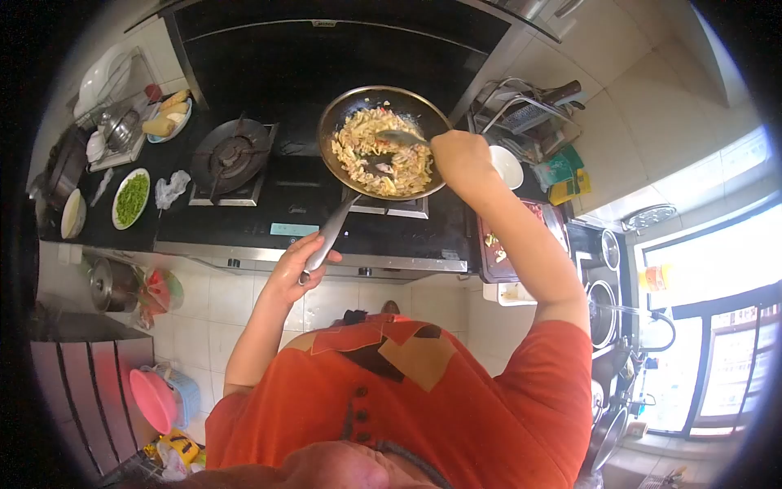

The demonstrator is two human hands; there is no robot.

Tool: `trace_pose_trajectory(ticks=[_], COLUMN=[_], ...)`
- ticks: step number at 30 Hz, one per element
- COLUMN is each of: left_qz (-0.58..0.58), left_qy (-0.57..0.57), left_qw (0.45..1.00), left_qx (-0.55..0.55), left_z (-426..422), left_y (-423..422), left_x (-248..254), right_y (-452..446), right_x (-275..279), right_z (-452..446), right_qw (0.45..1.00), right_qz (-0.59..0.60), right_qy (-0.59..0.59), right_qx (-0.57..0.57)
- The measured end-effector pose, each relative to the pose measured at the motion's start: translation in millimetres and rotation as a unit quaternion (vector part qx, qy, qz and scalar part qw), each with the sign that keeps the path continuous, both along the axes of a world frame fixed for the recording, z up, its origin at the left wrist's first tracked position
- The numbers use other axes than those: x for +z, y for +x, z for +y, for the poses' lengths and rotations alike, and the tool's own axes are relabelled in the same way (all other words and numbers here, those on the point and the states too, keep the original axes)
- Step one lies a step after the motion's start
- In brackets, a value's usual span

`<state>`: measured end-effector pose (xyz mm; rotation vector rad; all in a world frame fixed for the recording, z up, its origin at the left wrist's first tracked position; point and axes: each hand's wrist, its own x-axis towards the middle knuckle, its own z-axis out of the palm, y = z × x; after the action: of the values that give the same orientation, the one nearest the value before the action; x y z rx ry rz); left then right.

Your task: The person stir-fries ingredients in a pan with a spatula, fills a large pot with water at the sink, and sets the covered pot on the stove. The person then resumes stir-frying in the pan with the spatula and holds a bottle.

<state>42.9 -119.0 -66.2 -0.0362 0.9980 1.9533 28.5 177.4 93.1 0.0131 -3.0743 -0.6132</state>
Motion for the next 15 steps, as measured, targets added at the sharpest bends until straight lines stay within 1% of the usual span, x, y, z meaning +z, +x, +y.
trace_pose_trajectory(ticks=[2, 3, 5, 6, 7, 8, 9, 10, 11, 12, 13, 14, 15], left_qz=[-0.027, -0.042, -0.092, -0.101, -0.079, -0.059, -0.043, -0.080, -0.113, -0.113, -0.109, -0.105, -0.099], left_qy=[0.028, 0.040, 0.029, 0.054, 0.072, 0.092, 0.111, 0.143, 0.075, 0.049, 0.023, 0.019, 0.017], left_qw=[0.999, 0.998, 0.994, 0.993, 0.994, 0.994, 0.993, 0.986, 0.989, 0.989, 0.987, 0.986, 0.986], left_qx=[0.023, 0.016, 0.053, 0.038, 0.014, 0.018, 0.015, -0.018, -0.059, -0.085, -0.114, -0.124, -0.131], left_z=[-0.4, -0.9, 1.3, 0.0, -2.0, -2.3, -1.2, 2.2, 10.7, 22.9, 35.7, 48.4, 60.6], left_y=[4.4, 2.7, 6.4, 6.1, 8.0, 14.3, 23.0, 29.5, 27.8, 31.3, 36.2, 41.2, 45.6], left_x=[-4.4, -16.4, -13.1, -25.7, -38.4, -47.4, -55.5, -63.3, -75.1, -71.7, -65.8, -63.6, -60.8], right_y=[2.0, 1.4, -6.4, 1.6, 15.7, 35.5, 45.1, 61.5, 69.1, 73.8, 84.1, 94.8, 103.5], right_x=[-1.1, -6.6, -66.8, -87.6, -105.6, -92.9, -88.8, -81.8, -85.7, -100.9, -106.7, -113.6, -116.6], right_z=[7.6, 11.9, 41.2, 41.1, 37.0, 8.5, -4.1, -9.2, -8.0, -2.0, -0.1, 0.9, 5.8], right_qw=[0.998, 0.997, 0.996, 0.998, 0.996, 1.000, 0.994, 0.993, 0.990, 0.988, 0.987, 0.988, 0.987], right_qz=[0.033, 0.040, 0.088, 0.067, 0.076, 0.018, -0.047, -0.062, -0.050, -0.021, 0.035, 0.057, 0.048], right_qy=[-0.010, -0.016, -0.010, 0.013, -0.011, -0.004, -0.041, -0.073, -0.109, -0.120, -0.129, -0.104, -0.137], right_qx=[-0.047, -0.064, -0.013, 0.006, 0.034, -0.018, -0.086, -0.071, -0.080, -0.092, -0.089, -0.094, -0.070])
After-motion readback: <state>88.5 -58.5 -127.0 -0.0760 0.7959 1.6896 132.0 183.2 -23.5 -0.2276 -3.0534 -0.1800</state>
